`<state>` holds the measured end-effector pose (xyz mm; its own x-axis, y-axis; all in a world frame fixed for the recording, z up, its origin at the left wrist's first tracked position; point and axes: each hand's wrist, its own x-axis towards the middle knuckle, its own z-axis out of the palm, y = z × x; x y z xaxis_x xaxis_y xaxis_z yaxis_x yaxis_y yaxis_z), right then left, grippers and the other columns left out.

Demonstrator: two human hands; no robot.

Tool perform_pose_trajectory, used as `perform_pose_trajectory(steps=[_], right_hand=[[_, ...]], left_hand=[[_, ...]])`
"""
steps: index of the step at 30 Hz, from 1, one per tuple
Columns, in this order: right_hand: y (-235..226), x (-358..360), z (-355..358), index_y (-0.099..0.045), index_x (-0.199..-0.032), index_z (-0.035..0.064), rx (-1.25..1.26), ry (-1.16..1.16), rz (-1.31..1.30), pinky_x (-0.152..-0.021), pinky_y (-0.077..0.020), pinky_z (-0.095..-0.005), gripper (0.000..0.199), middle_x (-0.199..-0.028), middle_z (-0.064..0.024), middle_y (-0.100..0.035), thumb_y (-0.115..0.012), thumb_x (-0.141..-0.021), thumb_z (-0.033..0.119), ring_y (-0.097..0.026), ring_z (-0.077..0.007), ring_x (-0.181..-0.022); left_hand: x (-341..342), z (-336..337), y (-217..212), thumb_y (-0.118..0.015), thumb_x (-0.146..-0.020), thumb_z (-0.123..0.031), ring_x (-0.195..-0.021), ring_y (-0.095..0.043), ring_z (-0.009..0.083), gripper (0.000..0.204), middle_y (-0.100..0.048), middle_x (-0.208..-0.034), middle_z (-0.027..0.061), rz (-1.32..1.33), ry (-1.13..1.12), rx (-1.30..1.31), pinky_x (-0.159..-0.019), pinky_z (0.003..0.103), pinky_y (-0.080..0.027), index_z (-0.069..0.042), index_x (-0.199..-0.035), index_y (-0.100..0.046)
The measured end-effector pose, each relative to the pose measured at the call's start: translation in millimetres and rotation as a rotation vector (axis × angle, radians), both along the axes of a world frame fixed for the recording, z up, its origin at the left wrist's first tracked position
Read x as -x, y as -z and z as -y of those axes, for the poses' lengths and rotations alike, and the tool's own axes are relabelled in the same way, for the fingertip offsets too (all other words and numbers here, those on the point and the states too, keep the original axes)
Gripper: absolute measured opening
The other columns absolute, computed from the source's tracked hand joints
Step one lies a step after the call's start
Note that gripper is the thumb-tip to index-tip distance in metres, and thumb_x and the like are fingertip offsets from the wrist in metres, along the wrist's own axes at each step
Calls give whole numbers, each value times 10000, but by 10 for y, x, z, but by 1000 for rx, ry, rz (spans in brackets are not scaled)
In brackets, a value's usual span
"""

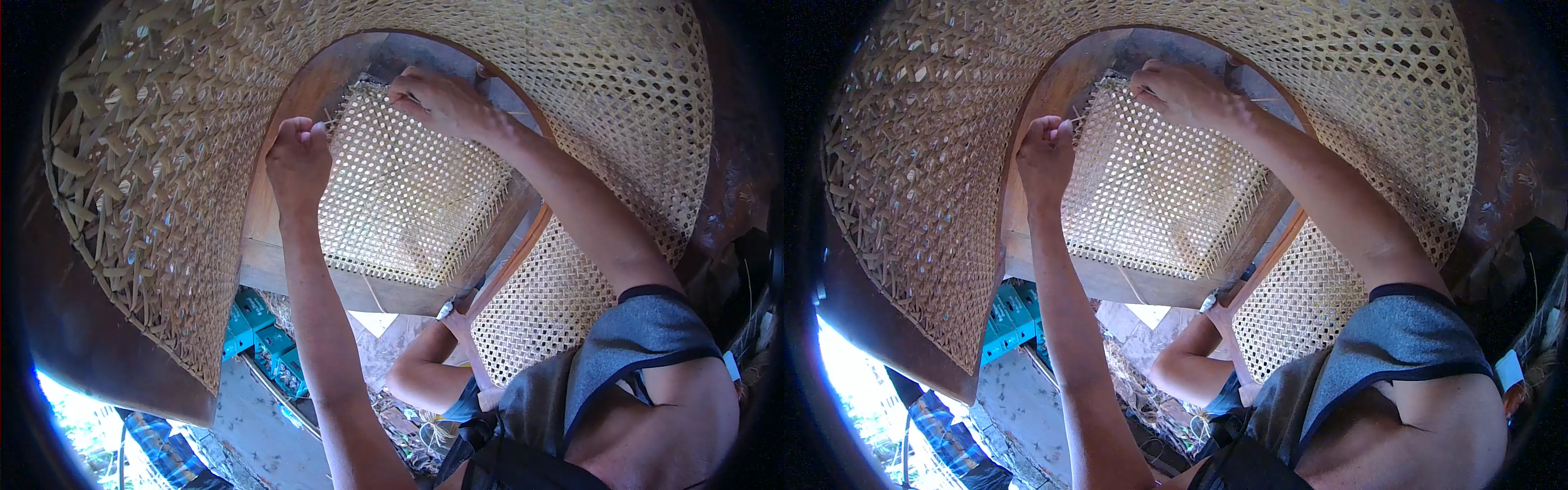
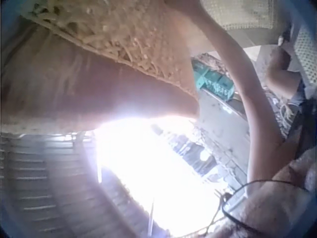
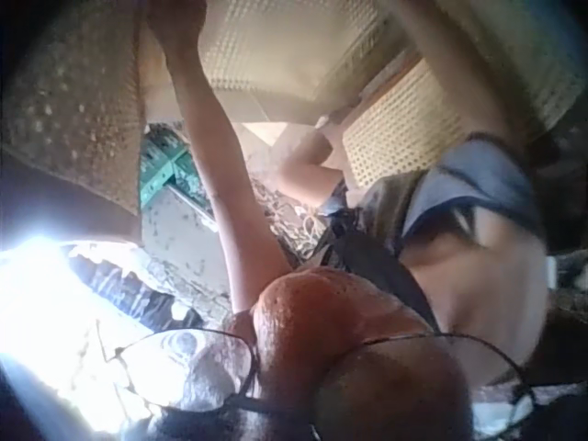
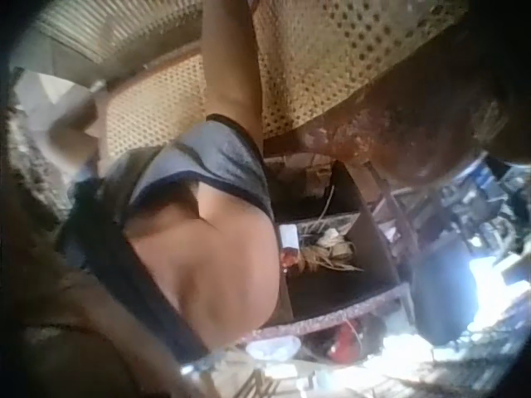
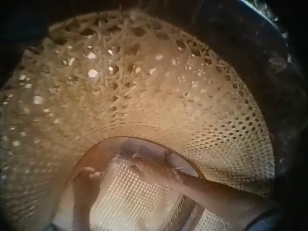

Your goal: The recorder is weaving cane or rattan through the frame of a wooden chair back.

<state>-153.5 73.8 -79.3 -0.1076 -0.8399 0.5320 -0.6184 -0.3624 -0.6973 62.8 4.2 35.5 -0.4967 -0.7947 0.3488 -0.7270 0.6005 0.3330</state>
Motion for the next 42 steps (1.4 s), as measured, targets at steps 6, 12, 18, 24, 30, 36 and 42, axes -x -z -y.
perform_pose_trajectory(steps=[6,12,18,24,30,36,42], right_hand=[[132,61,189,-448,-998,84,-194,-294,127,-697,-502,-429,110,-828,-100,-602,-521,-995,167,-638,-289,-771],[123,195,136,-417,-1010,89,-201,-189,-81,-657,-470,-437,177,-784,-110,-566,-476,-1019,256,-606,-302,-721],[123,177,119,-425,-1004,101,-167,-166,-16,-612,-433,-448,161,-745,-127,-546,-496,-1010,245,-584,-325,-674],[25,161,51,-443,-991,91,-193,-72,-55,-648,-460,-428,141,-766,-124,-576,-517,-991,210,-591,-331,-713],[-695,-5,-941,-562,-1059,35,-368,132,322,-749,-501,-416,262,-890,-181,-658,-486,-1008,281,-665,-307,-861],[-937,-153,-2469,-576,-1007,2,-497,-48,985,-669,-461,-283,327,-772,-53,-550,-481,-1028,315,-507,-126,-678],[-882,-210,-3350,-592,-1069,12,-451,103,491,-760,-490,-367,325,-887,-107,-640,-447,-1023,299,-619,-245,-810]], left_hand=[[116,54,-48,-696,-823,-396,-619,-651,266,370,-659,-650,90,201,-209,-39,-625,388,-493,-63,-673,-637],[16,159,32,-695,-816,-408,-609,-624,314,356,-637,-648,111,175,-203,-26,-600,397,-475,-80,-693,-631],[-130,300,107,-687,-828,-389,-602,-619,306,358,-615,-640,130,100,-90,-63,-586,406,-468,-67,-698,-604],[-53,276,74,-702,-821,-367,-585,-622,292,354,-580,-591,119,39,1,-103,-594,420,-471,-63,-683,-582],[40,-351,144,-710,-768,-284,-1043,-583,367,581,-565,-1216,180,414,-149,557,-861,565,-435,-103,-1276,-491],[735,-2611,501,-405,-1011,-460,-1268,-486,258,586,-524,-1345,141,-1018,404,-1573,-1075,411,-383,-25,-1403,-399],[583,-3712,818,-381,-1034,-483,-1047,-572,152,535,-615,-1145,65,-633,209,-1887,-903,314,-463,-57,-1347,-465]])
